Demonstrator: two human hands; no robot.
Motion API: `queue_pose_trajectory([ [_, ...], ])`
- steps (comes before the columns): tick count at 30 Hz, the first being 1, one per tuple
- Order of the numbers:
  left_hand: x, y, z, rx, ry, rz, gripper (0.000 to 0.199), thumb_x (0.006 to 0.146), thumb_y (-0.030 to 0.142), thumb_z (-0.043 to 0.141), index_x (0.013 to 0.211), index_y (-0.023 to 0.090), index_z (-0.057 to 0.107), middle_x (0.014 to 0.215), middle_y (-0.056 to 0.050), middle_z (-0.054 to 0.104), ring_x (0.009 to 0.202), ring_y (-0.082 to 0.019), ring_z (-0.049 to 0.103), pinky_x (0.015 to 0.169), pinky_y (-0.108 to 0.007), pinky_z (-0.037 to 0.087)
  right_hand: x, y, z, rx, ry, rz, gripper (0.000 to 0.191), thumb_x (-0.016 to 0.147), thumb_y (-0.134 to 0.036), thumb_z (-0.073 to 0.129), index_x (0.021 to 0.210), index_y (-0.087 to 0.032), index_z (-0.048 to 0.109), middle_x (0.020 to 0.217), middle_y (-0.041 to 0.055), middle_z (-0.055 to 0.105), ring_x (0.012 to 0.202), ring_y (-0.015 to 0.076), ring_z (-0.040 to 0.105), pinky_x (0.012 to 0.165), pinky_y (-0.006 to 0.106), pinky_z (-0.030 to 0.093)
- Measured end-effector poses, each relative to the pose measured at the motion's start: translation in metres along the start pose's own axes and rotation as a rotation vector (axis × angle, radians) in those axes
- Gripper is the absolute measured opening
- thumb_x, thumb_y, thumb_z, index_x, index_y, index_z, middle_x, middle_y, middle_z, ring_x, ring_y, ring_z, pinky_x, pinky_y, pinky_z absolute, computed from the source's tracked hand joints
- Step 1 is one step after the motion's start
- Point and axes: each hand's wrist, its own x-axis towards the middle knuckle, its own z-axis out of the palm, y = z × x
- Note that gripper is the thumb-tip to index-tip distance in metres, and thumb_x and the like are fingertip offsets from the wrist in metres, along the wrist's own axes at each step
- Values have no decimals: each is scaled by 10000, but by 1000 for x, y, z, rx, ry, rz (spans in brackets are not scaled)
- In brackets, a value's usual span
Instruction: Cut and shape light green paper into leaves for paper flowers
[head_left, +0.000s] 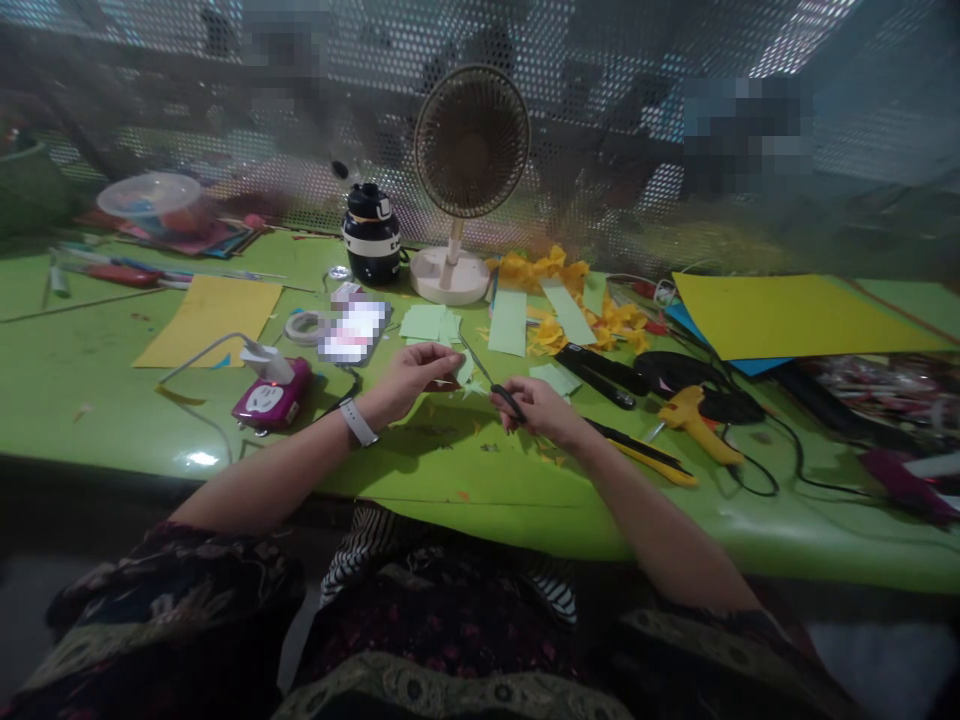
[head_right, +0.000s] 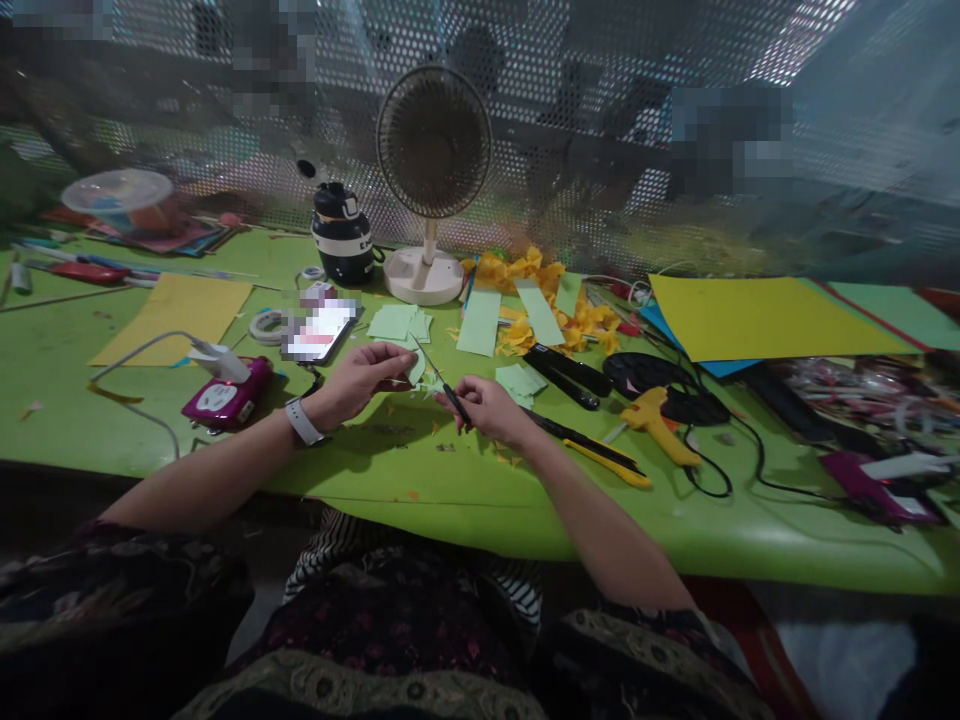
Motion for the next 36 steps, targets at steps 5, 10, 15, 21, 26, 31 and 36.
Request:
queue_pose_trajectory([
  [5,-1,1,1,-1,-1,5,165,756,258,803,804,140,697,775,-5,664,658,-93,614,729,-302,570,-2,-4,1,4,19,20,510,654,-603,813,741,-185,535,556,-20,623,485,93,547,459,213,400],
  [10,0,1,0,4,-3,-1,160,760,257,800,803,143,695,780,-8,664,662,-96,613,734,-305,566,-2,-4,2,11,26,14,488,662,-572,833,723,-183,544,547,-18,627,488,100,568,490,227,450],
  [15,0,0,0,2,-11,3,199,743,288,818,798,143,694,774,-3,661,669,-96,612,732,-301,565,-2,-4,2,31,31,24,475,670,-546,844,716,-184,541,539,-17,627,479,99,570,515,235,472],
  [21,2,-3,-2,-10,-16,9,193,747,282,818,802,142,697,783,-6,663,664,-91,608,728,-298,570,-2,-5,3,21,43,28,452,691,-513,845,722,-178,543,531,-19,624,478,97,573,513,224,467],
  [26,2,-2,-2,-4,-18,8,183,751,279,812,803,146,697,789,-9,665,674,-95,617,736,-301,574,-1,-1,2,31,39,10,461,691,-538,836,721,-177,551,541,-12,635,478,97,579,503,222,477],
  [31,0,-1,0,-12,-5,-3,159,753,259,804,785,153,689,770,-1,657,659,-96,616,725,-300,574,-3,-2,2,27,39,1,475,682,-561,833,712,-182,548,539,-10,636,466,100,577,482,225,480],
  [36,0,1,2,-5,-4,-8,165,752,259,807,777,152,684,756,0,654,662,-95,611,730,-298,574,-3,-4,3,36,35,16,460,697,-532,836,715,-178,544,544,-8,633,458,96,578,483,222,487],
])
